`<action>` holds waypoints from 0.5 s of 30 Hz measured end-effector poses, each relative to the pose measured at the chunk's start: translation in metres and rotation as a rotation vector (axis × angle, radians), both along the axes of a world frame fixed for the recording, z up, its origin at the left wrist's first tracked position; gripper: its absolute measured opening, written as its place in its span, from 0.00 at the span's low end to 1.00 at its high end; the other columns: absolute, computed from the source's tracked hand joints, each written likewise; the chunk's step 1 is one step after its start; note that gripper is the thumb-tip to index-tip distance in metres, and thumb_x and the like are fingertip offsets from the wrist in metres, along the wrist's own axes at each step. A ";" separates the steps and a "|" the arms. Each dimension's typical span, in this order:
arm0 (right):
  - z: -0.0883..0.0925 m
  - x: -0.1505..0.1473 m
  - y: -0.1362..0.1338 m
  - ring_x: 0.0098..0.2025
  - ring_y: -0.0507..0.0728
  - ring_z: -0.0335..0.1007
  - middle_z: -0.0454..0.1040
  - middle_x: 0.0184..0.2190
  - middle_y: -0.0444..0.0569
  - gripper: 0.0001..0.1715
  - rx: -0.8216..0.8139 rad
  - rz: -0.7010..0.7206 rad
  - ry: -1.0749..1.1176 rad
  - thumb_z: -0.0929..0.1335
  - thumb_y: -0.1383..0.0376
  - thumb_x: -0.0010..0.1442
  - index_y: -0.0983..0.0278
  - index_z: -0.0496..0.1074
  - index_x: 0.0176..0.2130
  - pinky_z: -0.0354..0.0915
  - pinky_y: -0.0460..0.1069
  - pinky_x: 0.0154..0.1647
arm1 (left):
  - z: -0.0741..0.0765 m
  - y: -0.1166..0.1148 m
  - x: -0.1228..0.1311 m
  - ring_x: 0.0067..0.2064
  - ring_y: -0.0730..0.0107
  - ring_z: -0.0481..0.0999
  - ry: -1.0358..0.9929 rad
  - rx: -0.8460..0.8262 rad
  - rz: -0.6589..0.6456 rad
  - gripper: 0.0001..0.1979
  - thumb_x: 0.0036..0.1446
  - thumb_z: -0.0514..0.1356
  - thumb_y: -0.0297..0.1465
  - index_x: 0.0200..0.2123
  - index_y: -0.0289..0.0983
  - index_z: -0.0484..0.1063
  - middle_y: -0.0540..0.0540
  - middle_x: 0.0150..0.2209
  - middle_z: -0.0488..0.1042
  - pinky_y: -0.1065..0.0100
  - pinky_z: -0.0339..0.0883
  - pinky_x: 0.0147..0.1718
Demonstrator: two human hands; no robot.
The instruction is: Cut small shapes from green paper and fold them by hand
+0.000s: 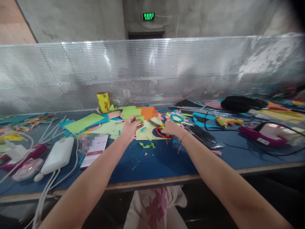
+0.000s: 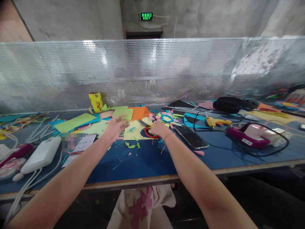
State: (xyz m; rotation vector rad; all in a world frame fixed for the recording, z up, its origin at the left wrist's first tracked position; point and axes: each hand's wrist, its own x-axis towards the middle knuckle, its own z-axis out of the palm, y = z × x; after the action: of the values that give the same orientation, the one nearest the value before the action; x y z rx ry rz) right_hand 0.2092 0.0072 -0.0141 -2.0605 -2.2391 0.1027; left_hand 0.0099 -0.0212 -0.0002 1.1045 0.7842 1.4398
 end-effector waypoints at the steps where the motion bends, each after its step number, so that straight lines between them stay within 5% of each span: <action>1: -0.001 -0.001 0.000 0.37 0.62 0.69 0.72 0.36 0.65 0.18 -0.021 0.002 0.001 0.63 0.64 0.47 0.73 0.69 0.36 0.60 0.49 0.30 | 0.000 0.000 0.000 0.28 0.78 0.70 -0.008 0.001 0.007 0.11 0.40 0.59 0.21 0.32 0.33 0.69 0.52 0.25 0.66 0.63 0.67 0.39; 11: -0.002 0.000 0.008 0.36 0.62 0.70 0.73 0.34 0.65 0.20 -0.032 0.016 0.033 0.60 0.57 0.54 0.71 0.71 0.30 0.60 0.50 0.32 | -0.002 0.006 0.000 0.30 0.77 0.70 -0.091 -0.078 0.113 0.09 0.40 0.61 0.19 0.28 0.31 0.65 0.50 0.27 0.67 0.66 0.67 0.39; 15: 0.007 -0.002 0.004 0.35 0.59 0.68 0.72 0.31 0.58 0.20 0.031 0.098 0.259 0.61 0.53 0.55 0.68 0.68 0.31 0.61 0.49 0.34 | -0.002 0.010 -0.003 0.29 0.78 0.69 -0.064 -0.081 0.154 0.09 0.41 0.61 0.21 0.29 0.32 0.65 0.50 0.27 0.66 0.69 0.67 0.35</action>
State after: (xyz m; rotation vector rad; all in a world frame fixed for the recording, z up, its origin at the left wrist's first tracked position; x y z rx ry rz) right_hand 0.2074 0.0112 -0.0076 -1.8044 -2.1660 0.3196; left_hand 0.0066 -0.0109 -0.0018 0.9489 0.8900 1.5505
